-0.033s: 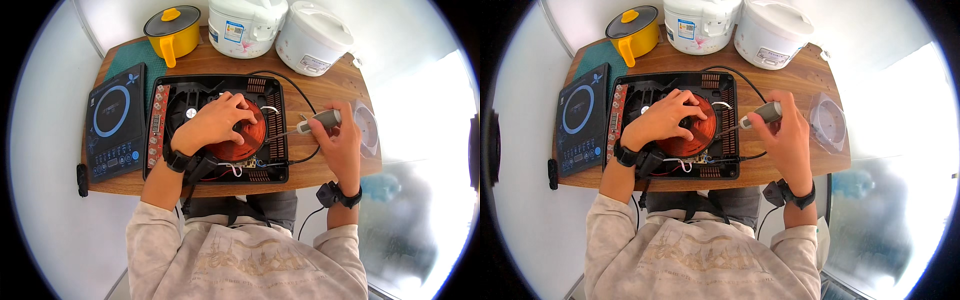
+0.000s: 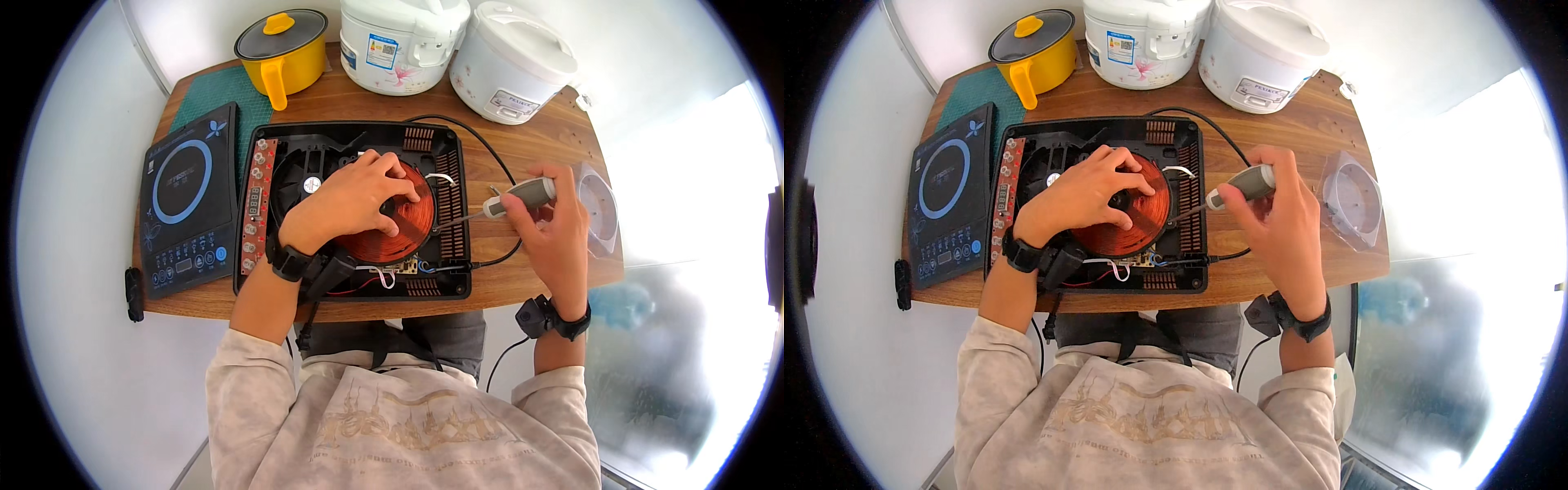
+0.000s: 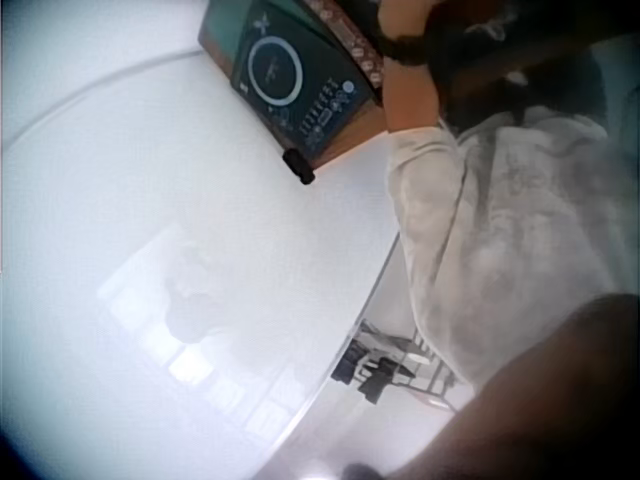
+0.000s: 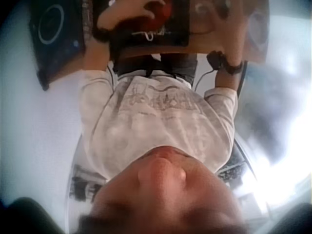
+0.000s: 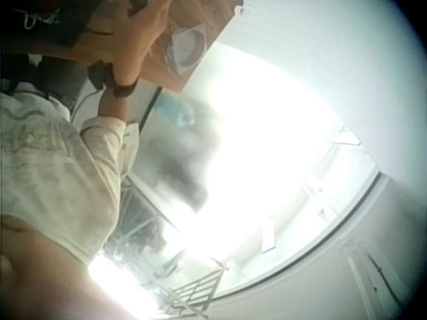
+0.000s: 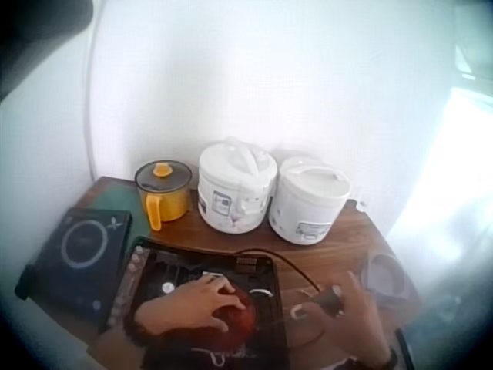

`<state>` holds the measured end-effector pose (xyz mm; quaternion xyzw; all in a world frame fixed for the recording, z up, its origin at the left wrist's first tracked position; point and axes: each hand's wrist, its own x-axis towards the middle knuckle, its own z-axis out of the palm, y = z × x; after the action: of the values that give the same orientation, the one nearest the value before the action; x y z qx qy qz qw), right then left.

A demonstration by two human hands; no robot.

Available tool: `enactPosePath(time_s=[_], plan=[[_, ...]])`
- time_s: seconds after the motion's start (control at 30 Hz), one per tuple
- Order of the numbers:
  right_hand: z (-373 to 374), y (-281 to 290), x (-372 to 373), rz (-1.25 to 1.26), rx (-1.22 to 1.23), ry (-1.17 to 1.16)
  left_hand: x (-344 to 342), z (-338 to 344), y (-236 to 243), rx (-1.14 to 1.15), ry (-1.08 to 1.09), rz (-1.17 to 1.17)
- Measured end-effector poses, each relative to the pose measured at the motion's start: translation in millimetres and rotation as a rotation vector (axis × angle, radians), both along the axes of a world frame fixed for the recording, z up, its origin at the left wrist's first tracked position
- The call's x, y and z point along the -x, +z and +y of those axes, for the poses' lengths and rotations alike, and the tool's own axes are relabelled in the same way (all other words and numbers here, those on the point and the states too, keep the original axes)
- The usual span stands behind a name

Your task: The person uses a screwdriver to tighten screws on the internal components of an open electronic device, likely a heater or fan, while holding the copper coil in place with their other hand.

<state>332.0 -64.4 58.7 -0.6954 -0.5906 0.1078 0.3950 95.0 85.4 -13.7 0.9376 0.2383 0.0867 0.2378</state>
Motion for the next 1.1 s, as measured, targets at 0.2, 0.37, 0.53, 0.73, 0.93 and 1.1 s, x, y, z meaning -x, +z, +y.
enactPosePath(time_s=[0.2,0.37,0.53,0.73,0.93,1.1], plan=[[7,4,7,0.045,-0.032,0.113,0,0,-2,-0.001,-0.008,0.007],[12,14,14,-0.036,-0.064,0.282,1,-1,0,0.004,-0.009,0.001],[12,16,30,-0.035,-0.11,0.379,2,0,-1,0.0,-0.019,-0.011],[10,8,29,-0.112,-0.16,0.382,1,-1,-4,-0.023,-0.02,-0.013],[-5,-6,21,0.035,-0.208,0.109,2,-1,-5,-0.014,-0.016,-0.026],[-28,-30,6,-0.029,-0.298,0.033,3,0,-4,-0.015,-0.019,-0.026]])
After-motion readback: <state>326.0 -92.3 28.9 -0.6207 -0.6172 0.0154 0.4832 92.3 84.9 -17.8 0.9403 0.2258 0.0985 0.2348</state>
